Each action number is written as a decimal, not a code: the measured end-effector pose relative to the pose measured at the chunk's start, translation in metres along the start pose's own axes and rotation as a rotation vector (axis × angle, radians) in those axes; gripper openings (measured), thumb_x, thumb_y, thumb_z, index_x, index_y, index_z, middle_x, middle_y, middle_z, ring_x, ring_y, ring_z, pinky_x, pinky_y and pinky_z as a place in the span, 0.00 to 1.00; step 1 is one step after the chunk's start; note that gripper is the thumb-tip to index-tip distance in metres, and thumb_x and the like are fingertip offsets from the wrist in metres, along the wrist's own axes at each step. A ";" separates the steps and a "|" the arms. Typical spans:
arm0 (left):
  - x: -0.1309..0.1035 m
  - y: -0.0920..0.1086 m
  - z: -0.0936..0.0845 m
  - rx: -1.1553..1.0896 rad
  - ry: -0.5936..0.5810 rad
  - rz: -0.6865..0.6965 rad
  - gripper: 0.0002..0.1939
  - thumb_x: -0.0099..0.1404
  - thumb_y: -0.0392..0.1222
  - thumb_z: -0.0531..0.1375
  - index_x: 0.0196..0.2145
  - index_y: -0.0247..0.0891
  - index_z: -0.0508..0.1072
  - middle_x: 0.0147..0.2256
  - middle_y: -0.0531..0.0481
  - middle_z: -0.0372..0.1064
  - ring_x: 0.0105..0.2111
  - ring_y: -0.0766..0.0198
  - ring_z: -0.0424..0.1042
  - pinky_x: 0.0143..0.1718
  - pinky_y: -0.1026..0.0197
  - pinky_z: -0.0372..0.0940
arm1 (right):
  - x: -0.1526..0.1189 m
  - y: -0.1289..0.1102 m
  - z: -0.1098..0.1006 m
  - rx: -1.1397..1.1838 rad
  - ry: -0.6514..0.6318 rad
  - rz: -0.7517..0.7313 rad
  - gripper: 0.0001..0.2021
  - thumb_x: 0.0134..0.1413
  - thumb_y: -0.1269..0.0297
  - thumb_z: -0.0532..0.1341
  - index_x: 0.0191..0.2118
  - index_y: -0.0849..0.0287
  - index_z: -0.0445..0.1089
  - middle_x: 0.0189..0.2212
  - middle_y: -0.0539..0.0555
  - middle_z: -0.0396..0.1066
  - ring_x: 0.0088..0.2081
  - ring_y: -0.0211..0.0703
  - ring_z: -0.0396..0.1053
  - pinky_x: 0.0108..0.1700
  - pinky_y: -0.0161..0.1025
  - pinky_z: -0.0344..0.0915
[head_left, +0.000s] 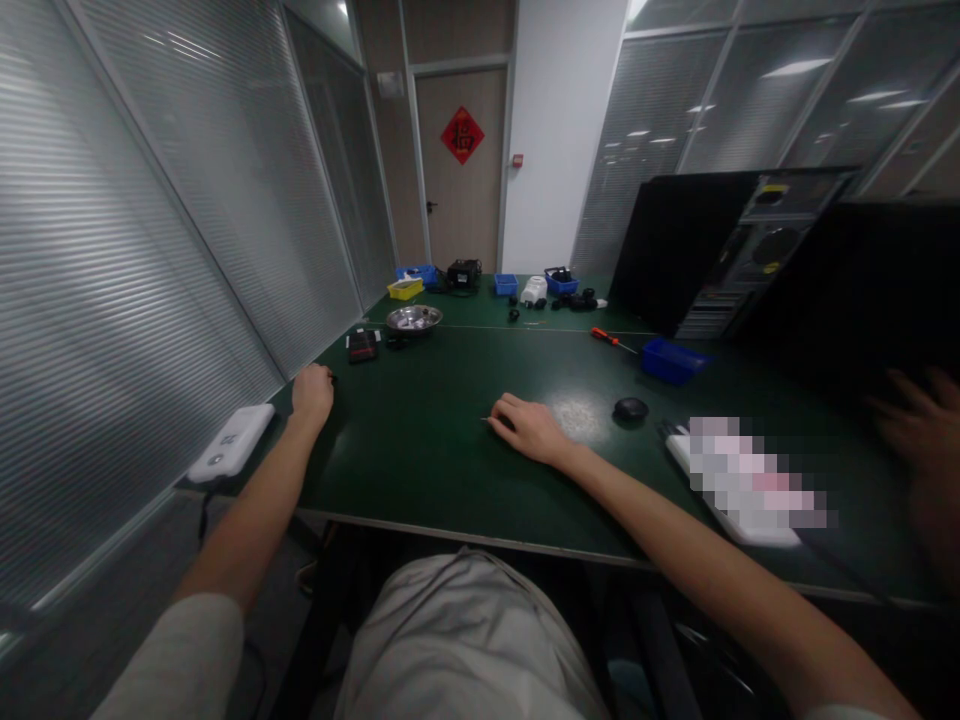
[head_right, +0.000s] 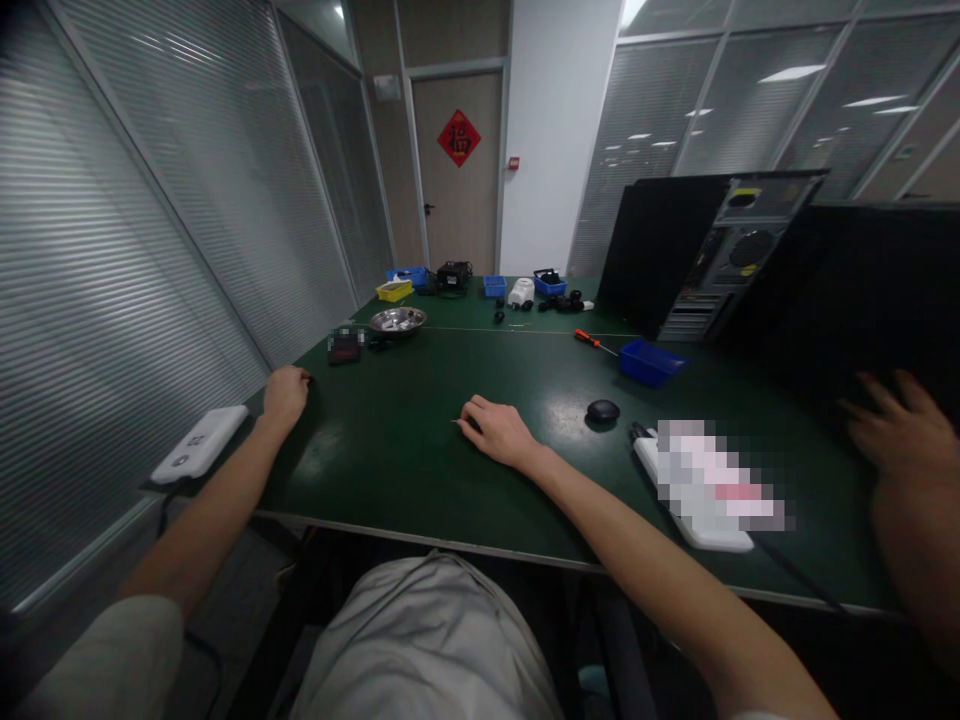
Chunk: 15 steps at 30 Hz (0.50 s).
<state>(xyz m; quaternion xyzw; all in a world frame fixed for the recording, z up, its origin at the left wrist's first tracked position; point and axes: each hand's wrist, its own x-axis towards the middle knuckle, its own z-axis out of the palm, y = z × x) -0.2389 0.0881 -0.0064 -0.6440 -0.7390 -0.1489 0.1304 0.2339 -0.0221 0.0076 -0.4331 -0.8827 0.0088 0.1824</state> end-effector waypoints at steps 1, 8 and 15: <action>-0.001 0.001 -0.001 0.008 0.010 -0.008 0.19 0.70 0.37 0.50 0.46 0.30 0.79 0.47 0.33 0.72 0.48 0.47 0.71 0.50 0.52 0.66 | 0.000 0.000 0.000 0.003 -0.003 -0.002 0.11 0.73 0.56 0.54 0.47 0.55 0.69 0.43 0.53 0.70 0.36 0.39 0.69 0.35 0.35 0.57; -0.003 0.008 -0.005 0.013 -0.014 -0.041 0.18 0.68 0.36 0.50 0.46 0.29 0.78 0.47 0.32 0.71 0.47 0.45 0.71 0.47 0.49 0.67 | 0.000 0.000 0.000 0.000 0.001 -0.007 0.11 0.72 0.56 0.54 0.46 0.55 0.69 0.43 0.53 0.70 0.36 0.39 0.68 0.35 0.36 0.57; -0.001 0.002 -0.005 -0.121 0.004 -0.130 0.16 0.68 0.36 0.54 0.47 0.33 0.79 0.49 0.35 0.72 0.50 0.45 0.71 0.51 0.49 0.66 | 0.000 0.000 0.000 -0.014 0.003 0.000 0.11 0.72 0.56 0.54 0.45 0.55 0.70 0.42 0.52 0.70 0.36 0.39 0.69 0.34 0.36 0.56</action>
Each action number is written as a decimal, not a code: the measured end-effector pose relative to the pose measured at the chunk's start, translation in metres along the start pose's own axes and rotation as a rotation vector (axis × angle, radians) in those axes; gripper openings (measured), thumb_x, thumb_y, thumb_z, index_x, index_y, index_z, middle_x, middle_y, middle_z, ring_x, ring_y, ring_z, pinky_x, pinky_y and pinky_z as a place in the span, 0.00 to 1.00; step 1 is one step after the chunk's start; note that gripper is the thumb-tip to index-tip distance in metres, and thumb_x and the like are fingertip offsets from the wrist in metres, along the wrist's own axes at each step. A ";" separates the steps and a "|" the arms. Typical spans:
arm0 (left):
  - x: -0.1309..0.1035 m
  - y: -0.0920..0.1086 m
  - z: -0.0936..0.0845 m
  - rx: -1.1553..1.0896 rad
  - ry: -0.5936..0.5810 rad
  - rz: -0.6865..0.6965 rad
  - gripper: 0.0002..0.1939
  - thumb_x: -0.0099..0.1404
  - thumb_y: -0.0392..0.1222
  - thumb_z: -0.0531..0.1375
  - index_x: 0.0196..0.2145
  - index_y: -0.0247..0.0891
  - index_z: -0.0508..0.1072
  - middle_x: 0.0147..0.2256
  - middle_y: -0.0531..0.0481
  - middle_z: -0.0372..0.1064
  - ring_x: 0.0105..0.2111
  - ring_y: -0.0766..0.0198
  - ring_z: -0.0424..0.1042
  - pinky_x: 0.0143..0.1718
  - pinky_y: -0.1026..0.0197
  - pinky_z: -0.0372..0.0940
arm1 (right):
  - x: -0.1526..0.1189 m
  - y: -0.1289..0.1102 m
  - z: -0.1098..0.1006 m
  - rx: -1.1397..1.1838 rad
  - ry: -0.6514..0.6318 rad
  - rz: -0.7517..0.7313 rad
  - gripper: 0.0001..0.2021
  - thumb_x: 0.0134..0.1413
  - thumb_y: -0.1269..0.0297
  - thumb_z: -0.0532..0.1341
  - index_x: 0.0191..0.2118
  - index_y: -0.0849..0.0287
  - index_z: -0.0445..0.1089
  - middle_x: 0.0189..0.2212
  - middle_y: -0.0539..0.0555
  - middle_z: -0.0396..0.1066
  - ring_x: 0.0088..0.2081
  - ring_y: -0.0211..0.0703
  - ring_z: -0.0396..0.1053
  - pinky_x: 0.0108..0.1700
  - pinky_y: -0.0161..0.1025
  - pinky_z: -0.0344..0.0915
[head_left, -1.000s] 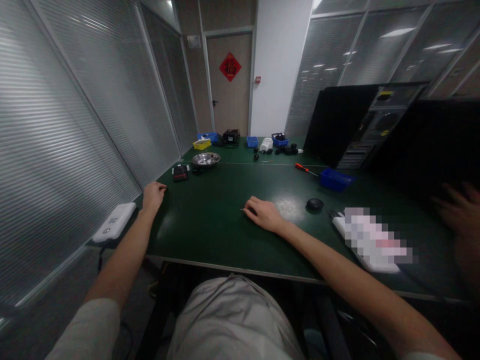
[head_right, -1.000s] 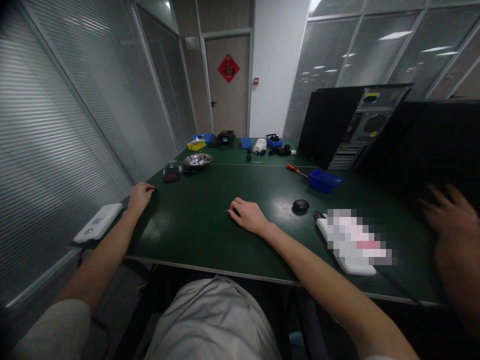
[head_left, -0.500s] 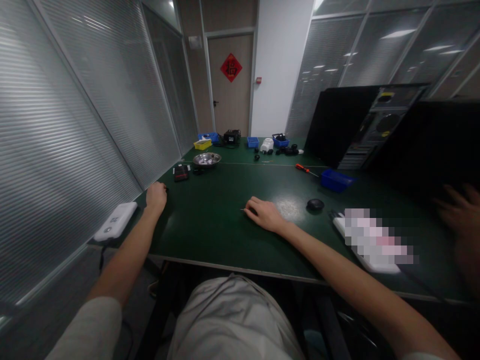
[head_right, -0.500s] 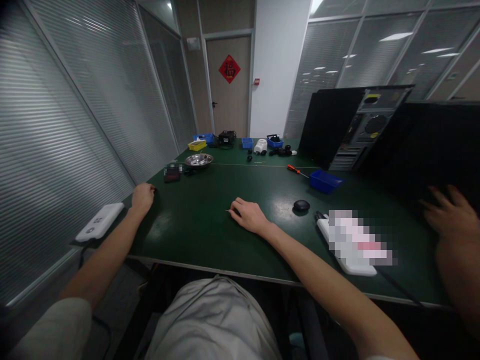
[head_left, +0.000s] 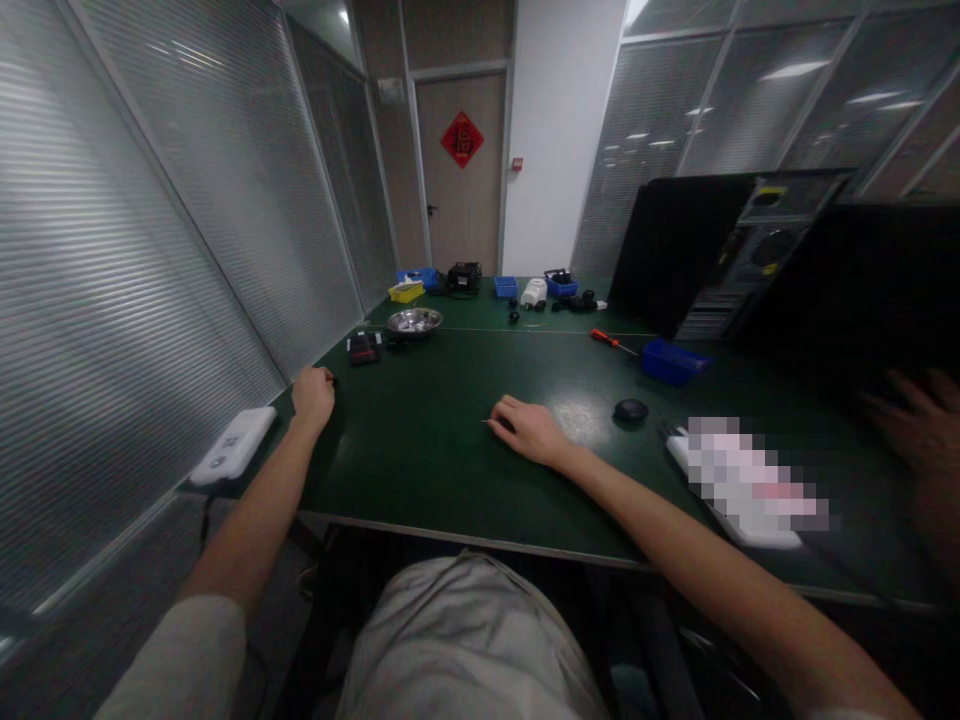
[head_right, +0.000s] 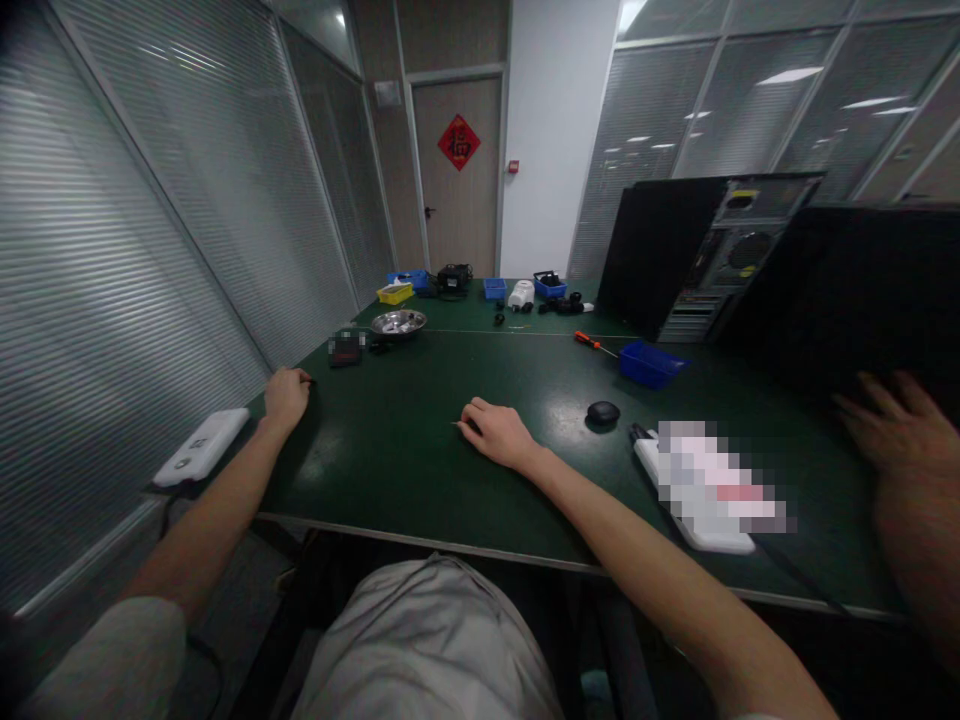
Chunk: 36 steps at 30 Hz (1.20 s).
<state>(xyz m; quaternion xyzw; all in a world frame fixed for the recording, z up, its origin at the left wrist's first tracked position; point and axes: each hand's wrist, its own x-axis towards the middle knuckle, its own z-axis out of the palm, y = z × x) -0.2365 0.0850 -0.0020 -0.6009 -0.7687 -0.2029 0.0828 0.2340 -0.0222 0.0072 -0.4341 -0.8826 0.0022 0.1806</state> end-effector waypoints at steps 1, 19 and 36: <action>0.001 0.003 -0.002 -0.035 -0.011 -0.006 0.15 0.67 0.37 0.56 0.46 0.34 0.79 0.48 0.36 0.74 0.49 0.46 0.72 0.52 0.50 0.66 | 0.000 0.000 0.000 -0.003 0.003 0.001 0.11 0.72 0.56 0.54 0.45 0.55 0.70 0.42 0.52 0.70 0.36 0.39 0.69 0.34 0.36 0.56; -0.111 0.203 0.000 -0.814 -0.488 0.854 0.16 0.64 0.45 0.67 0.49 0.38 0.77 0.43 0.47 0.75 0.38 0.62 0.71 0.40 0.60 0.65 | 0.002 0.001 0.003 -0.006 0.056 0.101 0.09 0.68 0.57 0.57 0.43 0.54 0.72 0.40 0.52 0.71 0.37 0.41 0.68 0.33 0.37 0.52; -0.115 0.198 0.003 -0.913 -0.479 0.782 0.11 0.68 0.46 0.64 0.46 0.42 0.82 0.45 0.48 0.79 0.44 0.59 0.76 0.49 0.58 0.67 | 0.003 0.003 0.005 0.099 0.077 0.018 0.09 0.72 0.59 0.54 0.45 0.55 0.68 0.42 0.52 0.70 0.36 0.39 0.68 0.36 0.35 0.56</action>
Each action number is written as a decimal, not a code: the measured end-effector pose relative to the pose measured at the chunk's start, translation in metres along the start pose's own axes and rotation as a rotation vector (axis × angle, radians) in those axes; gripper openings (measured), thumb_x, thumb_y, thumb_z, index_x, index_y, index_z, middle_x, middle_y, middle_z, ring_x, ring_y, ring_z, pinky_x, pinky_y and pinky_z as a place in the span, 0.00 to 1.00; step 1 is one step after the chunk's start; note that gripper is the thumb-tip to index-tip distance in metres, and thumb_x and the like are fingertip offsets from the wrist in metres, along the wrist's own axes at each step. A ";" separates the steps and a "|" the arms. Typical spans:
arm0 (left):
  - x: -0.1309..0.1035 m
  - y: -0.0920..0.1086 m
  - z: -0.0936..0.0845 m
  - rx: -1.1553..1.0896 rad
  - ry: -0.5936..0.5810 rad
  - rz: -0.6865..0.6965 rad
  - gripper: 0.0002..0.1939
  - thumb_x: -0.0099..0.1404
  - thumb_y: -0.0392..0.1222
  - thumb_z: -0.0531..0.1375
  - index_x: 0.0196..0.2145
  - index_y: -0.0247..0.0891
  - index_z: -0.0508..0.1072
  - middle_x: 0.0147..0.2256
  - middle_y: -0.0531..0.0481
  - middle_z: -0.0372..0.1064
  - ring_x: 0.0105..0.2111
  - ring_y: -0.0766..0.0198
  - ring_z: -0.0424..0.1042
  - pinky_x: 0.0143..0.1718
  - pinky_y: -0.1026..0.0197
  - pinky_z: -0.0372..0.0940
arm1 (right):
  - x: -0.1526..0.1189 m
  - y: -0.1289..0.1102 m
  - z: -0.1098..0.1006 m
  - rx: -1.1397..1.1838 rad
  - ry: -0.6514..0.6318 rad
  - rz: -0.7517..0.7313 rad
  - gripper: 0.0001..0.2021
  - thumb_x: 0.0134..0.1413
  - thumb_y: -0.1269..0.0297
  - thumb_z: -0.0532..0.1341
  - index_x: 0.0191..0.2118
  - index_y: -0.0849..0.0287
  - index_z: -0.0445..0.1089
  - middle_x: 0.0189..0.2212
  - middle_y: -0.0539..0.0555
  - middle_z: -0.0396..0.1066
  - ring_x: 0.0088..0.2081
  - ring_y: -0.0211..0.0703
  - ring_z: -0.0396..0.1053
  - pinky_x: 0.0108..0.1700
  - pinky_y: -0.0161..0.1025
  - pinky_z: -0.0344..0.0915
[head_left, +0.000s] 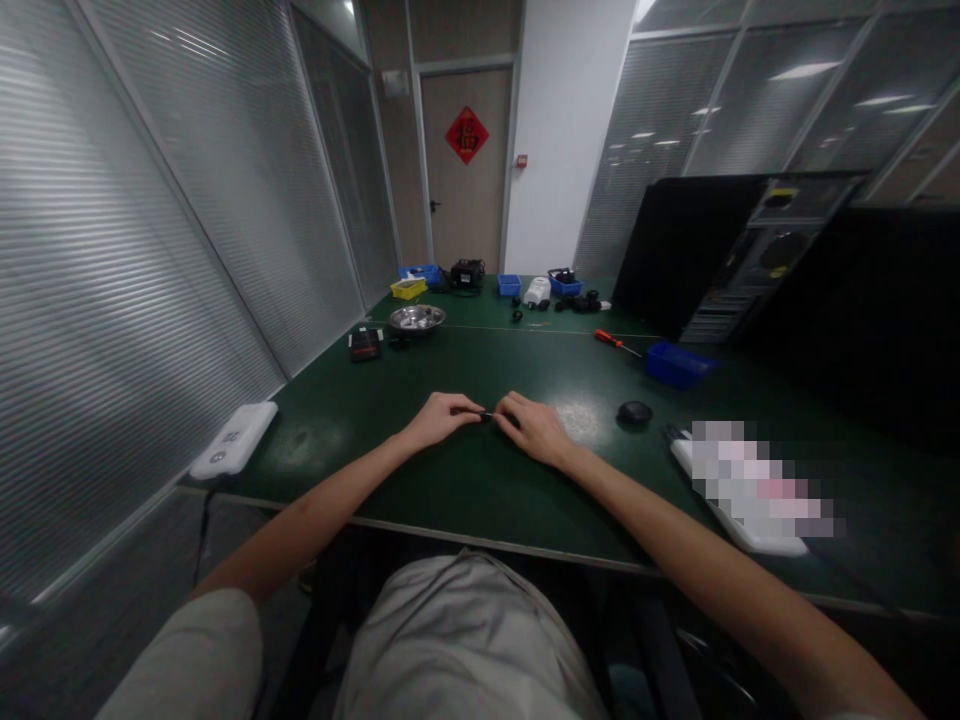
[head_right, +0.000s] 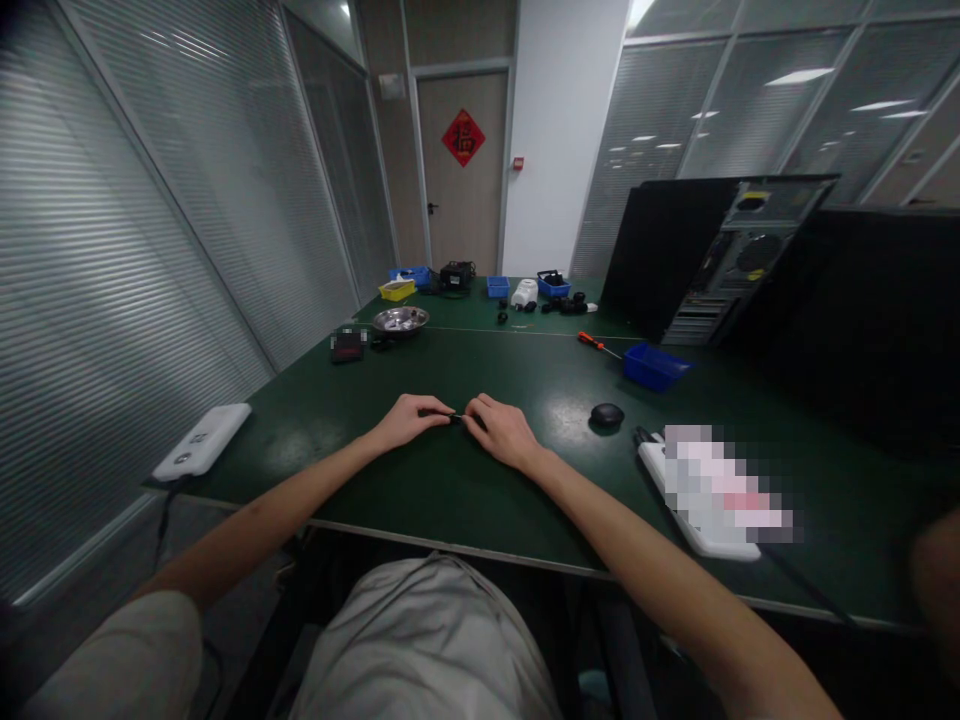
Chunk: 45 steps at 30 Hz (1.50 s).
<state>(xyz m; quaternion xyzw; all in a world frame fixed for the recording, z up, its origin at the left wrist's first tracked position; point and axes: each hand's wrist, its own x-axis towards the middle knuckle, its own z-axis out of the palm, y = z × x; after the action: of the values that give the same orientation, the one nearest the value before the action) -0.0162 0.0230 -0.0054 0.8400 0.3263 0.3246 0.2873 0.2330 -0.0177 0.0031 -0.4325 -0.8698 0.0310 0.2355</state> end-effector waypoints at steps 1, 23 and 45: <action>0.000 0.001 0.000 0.003 0.000 0.004 0.11 0.68 0.46 0.64 0.46 0.42 0.82 0.45 0.48 0.79 0.44 0.59 0.76 0.49 0.58 0.67 | 0.000 0.000 0.000 -0.001 -0.001 -0.001 0.09 0.72 0.59 0.54 0.45 0.55 0.68 0.42 0.52 0.70 0.36 0.39 0.68 0.35 0.35 0.56; 0.001 0.014 0.006 0.101 0.029 0.114 0.15 0.74 0.46 0.56 0.44 0.40 0.82 0.43 0.46 0.77 0.43 0.60 0.75 0.49 0.57 0.67 | 0.000 -0.006 -0.001 -0.066 -0.067 -0.040 0.09 0.72 0.59 0.55 0.47 0.56 0.68 0.43 0.53 0.69 0.38 0.40 0.68 0.37 0.35 0.57; -0.001 0.007 -0.002 0.242 -0.033 0.098 0.10 0.70 0.46 0.61 0.47 0.42 0.77 0.46 0.47 0.74 0.49 0.56 0.71 0.55 0.52 0.64 | 0.000 -0.016 -0.015 -0.037 0.023 0.013 0.10 0.72 0.59 0.53 0.45 0.56 0.69 0.43 0.54 0.71 0.37 0.40 0.69 0.37 0.36 0.58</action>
<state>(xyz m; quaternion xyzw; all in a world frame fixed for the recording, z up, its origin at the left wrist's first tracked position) -0.0155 0.0181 0.0000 0.8887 0.3168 0.2826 0.1731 0.2275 -0.0303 0.0205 -0.4428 -0.8646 0.0114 0.2371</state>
